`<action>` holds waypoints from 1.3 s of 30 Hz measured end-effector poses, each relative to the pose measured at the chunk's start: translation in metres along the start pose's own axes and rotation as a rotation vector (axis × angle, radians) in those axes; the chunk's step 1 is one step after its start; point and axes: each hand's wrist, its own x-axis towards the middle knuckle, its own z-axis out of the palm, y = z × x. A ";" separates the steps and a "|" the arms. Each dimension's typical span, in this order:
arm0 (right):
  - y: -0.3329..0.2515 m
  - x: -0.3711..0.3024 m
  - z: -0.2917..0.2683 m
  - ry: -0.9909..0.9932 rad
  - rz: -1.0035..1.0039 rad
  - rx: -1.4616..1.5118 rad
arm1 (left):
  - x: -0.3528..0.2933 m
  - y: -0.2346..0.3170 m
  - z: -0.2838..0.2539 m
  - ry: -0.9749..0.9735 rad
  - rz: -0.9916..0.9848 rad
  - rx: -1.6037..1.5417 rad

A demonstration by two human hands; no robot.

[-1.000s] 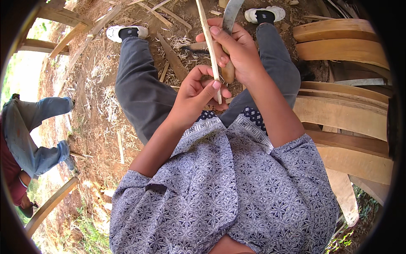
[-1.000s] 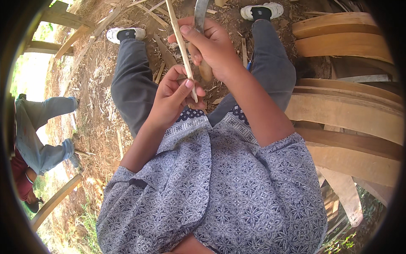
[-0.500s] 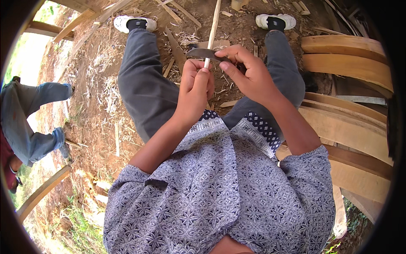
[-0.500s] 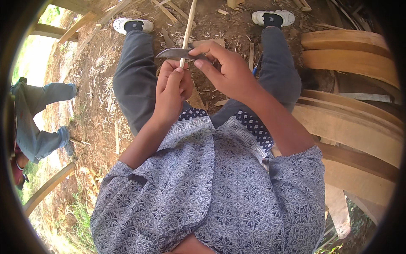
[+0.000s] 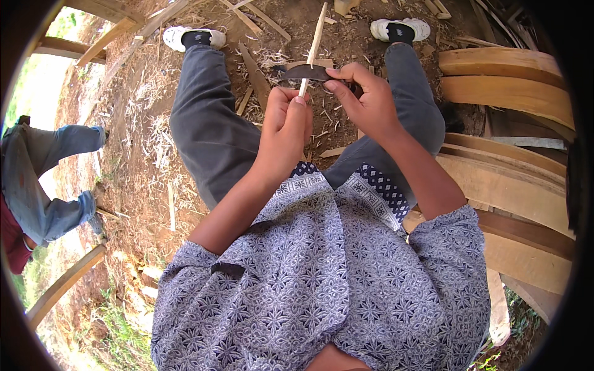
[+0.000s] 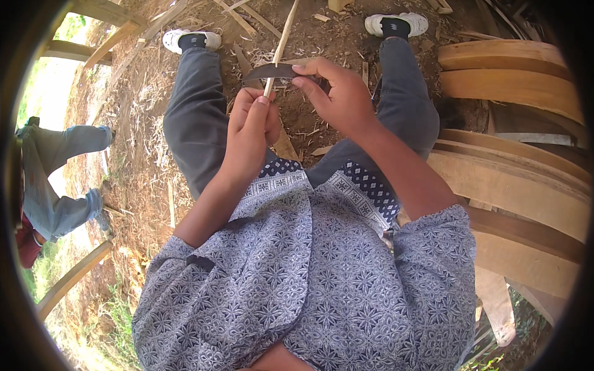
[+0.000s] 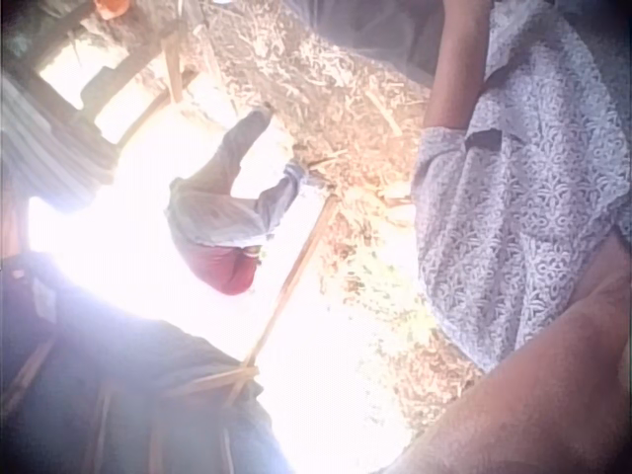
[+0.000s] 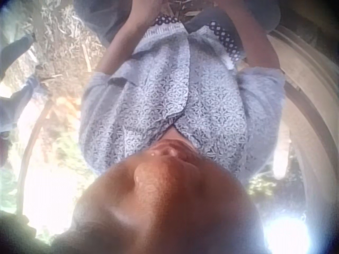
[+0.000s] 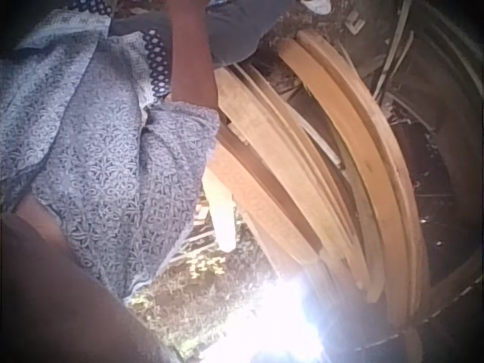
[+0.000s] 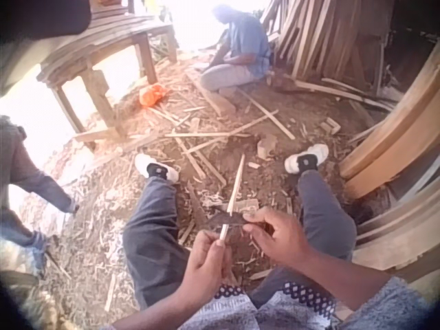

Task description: The person sits on the ground and uses a curved knife to carve a thin wooden stick. They hold the stick with their left hand and repeatedly shave off thin layers of wood with the knife in their right hand, creating wood shavings that fall onto the ground.

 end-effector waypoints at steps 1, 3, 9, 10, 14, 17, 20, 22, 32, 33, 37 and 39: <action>0.003 0.001 0.001 0.003 0.001 -0.004 | 0.001 0.000 0.000 0.003 0.007 0.007; 0.016 0.006 -0.002 0.039 0.029 -0.025 | 0.002 -0.001 0.000 0.001 0.020 0.016; 0.027 0.007 0.005 0.095 0.068 -0.049 | 0.007 -0.002 -0.001 0.031 0.051 0.086; 0.032 0.009 0.007 0.110 0.057 -0.045 | 0.006 -0.003 -0.002 0.017 0.086 0.142; 0.135 0.038 -0.063 0.766 0.240 -0.184 | -0.030 -0.002 0.000 -0.059 0.117 0.281; 0.118 0.020 -0.064 0.595 0.295 0.060 | -0.033 -0.006 -0.009 -0.061 0.046 0.259; 0.058 0.002 -0.029 0.370 0.295 0.305 | -0.024 -0.006 -0.010 -0.043 0.049 0.280; 0.024 -0.010 -0.016 0.184 0.229 0.403 | -0.021 -0.007 -0.006 -0.055 0.047 0.179; -0.009 -0.005 -0.001 0.081 0.019 0.277 | -0.014 -0.007 0.005 -0.002 0.235 0.421; -0.006 -0.005 -0.002 0.099 0.003 0.237 | -0.015 -0.007 0.005 -0.002 0.234 0.427; 0.002 -0.006 0.001 0.149 -0.003 0.249 | -0.016 -0.008 0.005 -0.007 0.233 0.456; 0.010 -0.005 -0.003 0.143 -0.013 0.256 | -0.018 -0.005 0.006 -0.010 0.223 0.467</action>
